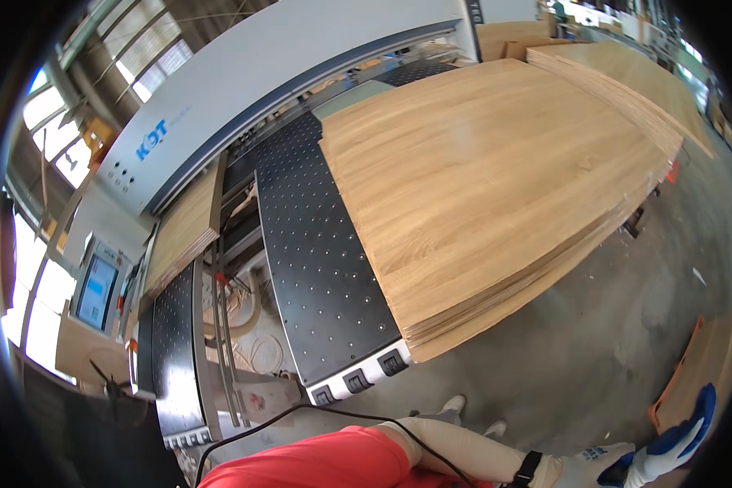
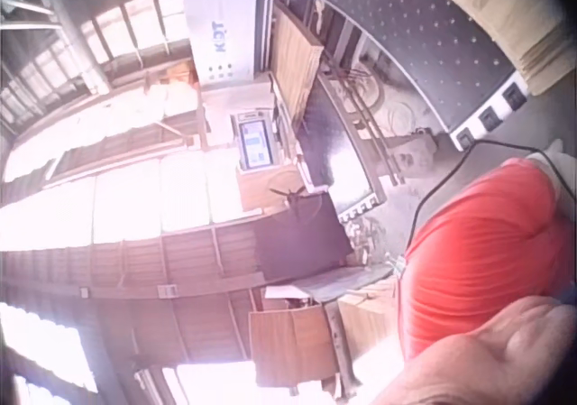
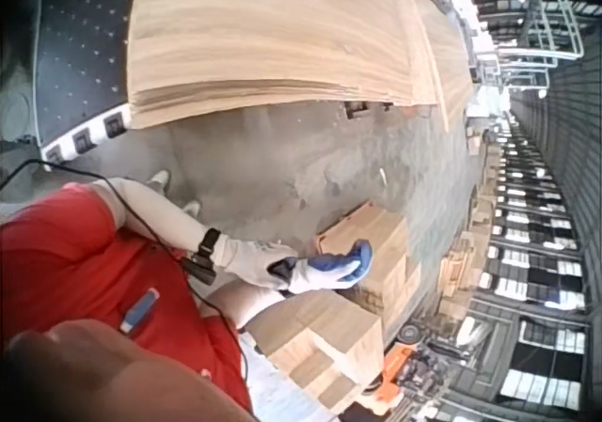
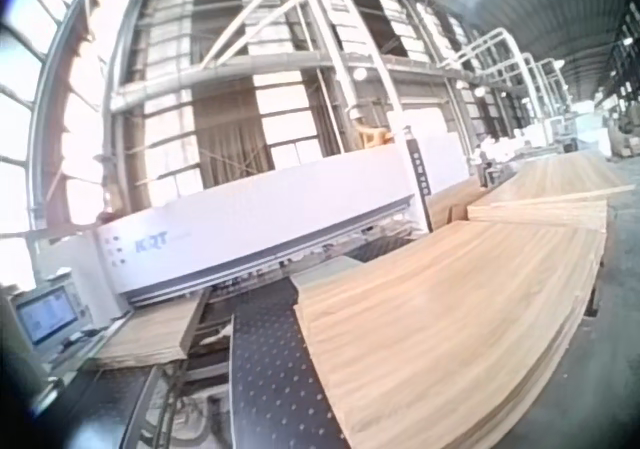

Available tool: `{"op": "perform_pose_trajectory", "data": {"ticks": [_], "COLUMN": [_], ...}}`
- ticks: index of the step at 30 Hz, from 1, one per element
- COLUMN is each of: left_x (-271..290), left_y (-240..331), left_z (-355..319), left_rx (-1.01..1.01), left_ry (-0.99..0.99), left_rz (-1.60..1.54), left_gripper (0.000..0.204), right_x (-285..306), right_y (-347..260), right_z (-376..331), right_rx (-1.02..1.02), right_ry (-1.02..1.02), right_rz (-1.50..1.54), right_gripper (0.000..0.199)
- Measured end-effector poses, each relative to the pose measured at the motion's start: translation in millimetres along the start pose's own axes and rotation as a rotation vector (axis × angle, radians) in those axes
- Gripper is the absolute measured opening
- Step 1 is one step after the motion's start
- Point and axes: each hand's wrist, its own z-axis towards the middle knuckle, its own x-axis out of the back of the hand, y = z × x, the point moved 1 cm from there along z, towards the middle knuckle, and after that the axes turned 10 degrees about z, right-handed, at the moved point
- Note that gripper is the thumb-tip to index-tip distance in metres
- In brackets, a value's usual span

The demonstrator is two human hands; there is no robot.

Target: Moving wooden furniture panels from pallets to a processing machine and then onto another stack.

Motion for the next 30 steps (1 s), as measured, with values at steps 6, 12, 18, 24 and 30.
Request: {"op": "perform_pose_trajectory", "data": {"ticks": [6, 12, 18, 24, 30], "left_x": [19, 25, 18, 27, 23], "left_y": [-15, -8, 18, -7, 11], "left_z": [58, 99, 136, 156, 165], "left_rx": [-0.094, 0.008, -0.133, 0.031, -0.051], "left_ry": [0.583, 0.715, 0.813, 0.653, 0.652], "left_rz": [0.158, 0.045, 0.399, 0.003, 0.032], "left_gripper": [0.051, 0.031, 0.037, 0.039, 0.033], "right_x": [-101, -122, -124, -113, -109], "right_y": [37, 11, 40, 35, 37], "right_z": [57, 92, 131, 149, 168], "right_rx": [0.062, -0.148, -0.375, -0.021, -0.920], "right_ry": [-0.523, -0.082, 0.064, 0.003, -0.039], "right_rz": [0.950, 0.646, 1.259, 0.725, 1.924], "right_gripper": [0.039, 0.034, 0.039, 0.036, 0.034]}}
